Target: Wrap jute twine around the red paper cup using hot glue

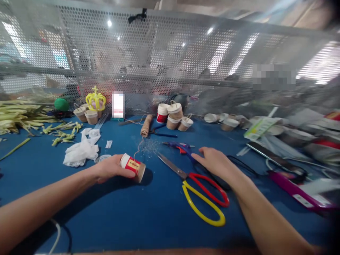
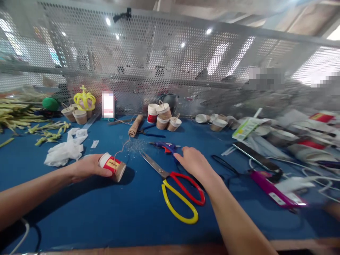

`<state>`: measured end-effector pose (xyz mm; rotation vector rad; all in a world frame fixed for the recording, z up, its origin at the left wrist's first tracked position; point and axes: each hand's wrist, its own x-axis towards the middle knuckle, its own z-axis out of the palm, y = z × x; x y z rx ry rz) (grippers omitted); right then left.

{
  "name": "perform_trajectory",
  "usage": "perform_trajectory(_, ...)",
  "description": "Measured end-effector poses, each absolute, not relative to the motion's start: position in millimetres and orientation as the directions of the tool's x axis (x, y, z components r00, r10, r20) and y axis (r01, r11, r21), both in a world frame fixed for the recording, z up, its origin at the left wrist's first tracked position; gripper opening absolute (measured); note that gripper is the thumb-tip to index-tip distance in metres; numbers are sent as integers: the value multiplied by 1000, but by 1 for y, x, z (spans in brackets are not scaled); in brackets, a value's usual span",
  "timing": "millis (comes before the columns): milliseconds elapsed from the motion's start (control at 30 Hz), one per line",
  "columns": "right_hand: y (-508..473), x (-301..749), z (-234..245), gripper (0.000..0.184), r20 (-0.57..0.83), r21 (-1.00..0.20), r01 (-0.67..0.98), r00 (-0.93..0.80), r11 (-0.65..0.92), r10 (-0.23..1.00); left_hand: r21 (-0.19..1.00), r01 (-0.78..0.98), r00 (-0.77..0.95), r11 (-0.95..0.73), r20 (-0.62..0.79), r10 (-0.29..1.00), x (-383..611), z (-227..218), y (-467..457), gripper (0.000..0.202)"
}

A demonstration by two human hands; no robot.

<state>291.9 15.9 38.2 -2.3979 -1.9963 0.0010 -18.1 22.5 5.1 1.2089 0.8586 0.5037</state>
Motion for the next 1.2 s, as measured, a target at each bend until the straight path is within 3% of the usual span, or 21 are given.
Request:
perform_trajectory(100,26,300,23,27,-59,-27,985,168,-170,984,945,137,541,296,-322,777,-15,6,22,25)
perform_trajectory(267,34,295,19,17,-91,-115,978,162,-172,983,934,221,406,281,-350,844,-8,4,24,35)
perform_trajectory(333,36,294,21,22,-90,-169,967,180,-193,980,930,230,386,287,-357,850,-6,2,26,35)
perform_trajectory(467,41,292,23,30,-114,-318,911,237,-261,965,931,227,358,286,-352,865,-4,-1,27,34)
perform_trajectory(700,41,282,27,9,-127,-656,680,328,-327,936,937,130,433,324,-347,831,-6,0,22,31)
perform_trajectory(800,31,272,40,19,-95,-769,572,338,-284,936,935,126,444,330,-351,825,-5,2,21,29)
perform_trajectory(900,20,258,57,16,-118,-873,435,253,-221,960,941,155,425,299,-337,840,-2,1,20,30)
perform_trajectory(1000,12,243,66,13,-119,-978,161,101,-134,988,942,197,374,272,-329,867,0,0,20,26)
perform_trajectory(1200,-2,223,56,13,-142,-989,-30,-115,-146,983,936,220,322,275,-336,885,1,-1,20,21)
